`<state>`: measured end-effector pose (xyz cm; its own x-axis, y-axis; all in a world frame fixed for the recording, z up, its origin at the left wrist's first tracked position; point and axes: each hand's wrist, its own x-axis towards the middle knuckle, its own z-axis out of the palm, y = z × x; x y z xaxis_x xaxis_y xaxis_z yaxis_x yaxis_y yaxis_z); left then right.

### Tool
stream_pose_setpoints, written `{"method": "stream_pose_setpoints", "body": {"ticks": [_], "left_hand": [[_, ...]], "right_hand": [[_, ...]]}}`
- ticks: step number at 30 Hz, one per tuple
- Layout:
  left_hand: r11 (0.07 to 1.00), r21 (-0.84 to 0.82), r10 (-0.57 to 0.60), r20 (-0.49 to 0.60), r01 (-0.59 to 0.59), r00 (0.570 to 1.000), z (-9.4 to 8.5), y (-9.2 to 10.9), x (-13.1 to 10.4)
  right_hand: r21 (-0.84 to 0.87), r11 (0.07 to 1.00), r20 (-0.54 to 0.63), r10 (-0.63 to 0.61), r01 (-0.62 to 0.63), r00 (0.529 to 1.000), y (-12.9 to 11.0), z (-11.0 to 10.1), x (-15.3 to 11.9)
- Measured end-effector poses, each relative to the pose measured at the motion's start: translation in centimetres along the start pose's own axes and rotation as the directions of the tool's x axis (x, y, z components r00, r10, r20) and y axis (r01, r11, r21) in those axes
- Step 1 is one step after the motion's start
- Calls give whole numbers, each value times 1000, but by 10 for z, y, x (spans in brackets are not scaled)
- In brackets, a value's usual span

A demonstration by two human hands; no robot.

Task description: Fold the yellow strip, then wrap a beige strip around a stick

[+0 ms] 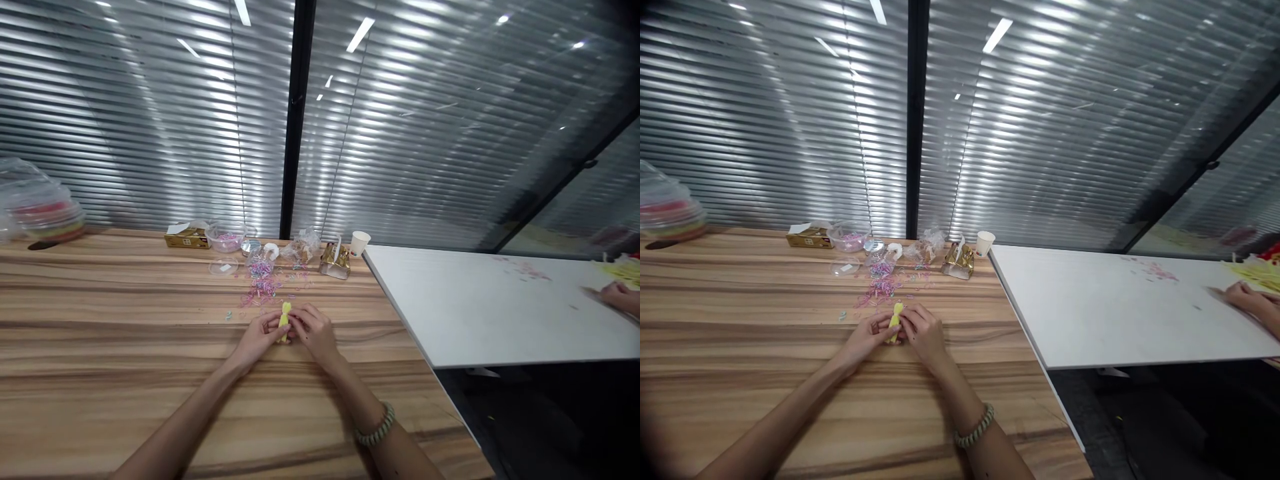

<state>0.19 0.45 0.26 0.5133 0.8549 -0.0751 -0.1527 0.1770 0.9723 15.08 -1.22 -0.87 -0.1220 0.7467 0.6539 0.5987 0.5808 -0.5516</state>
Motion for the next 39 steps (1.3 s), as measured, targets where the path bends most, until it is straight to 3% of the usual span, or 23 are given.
{"method": "stream_pose_setpoints", "body": {"ticks": [12,24,39], "left_hand": [[995,98,26,16,-28,1000,-1,0,1],[995,97,20,-66,-14,998,2,0,-1],[996,84,21,-52,-16,998,0,-5,2]], "right_hand": [[-79,997,73,-11,17,997,0,-1,0],[-39,999,67,20,-17,998,0,-1,0],[-41,999,71,11,-8,997,1,0,-1]]}}
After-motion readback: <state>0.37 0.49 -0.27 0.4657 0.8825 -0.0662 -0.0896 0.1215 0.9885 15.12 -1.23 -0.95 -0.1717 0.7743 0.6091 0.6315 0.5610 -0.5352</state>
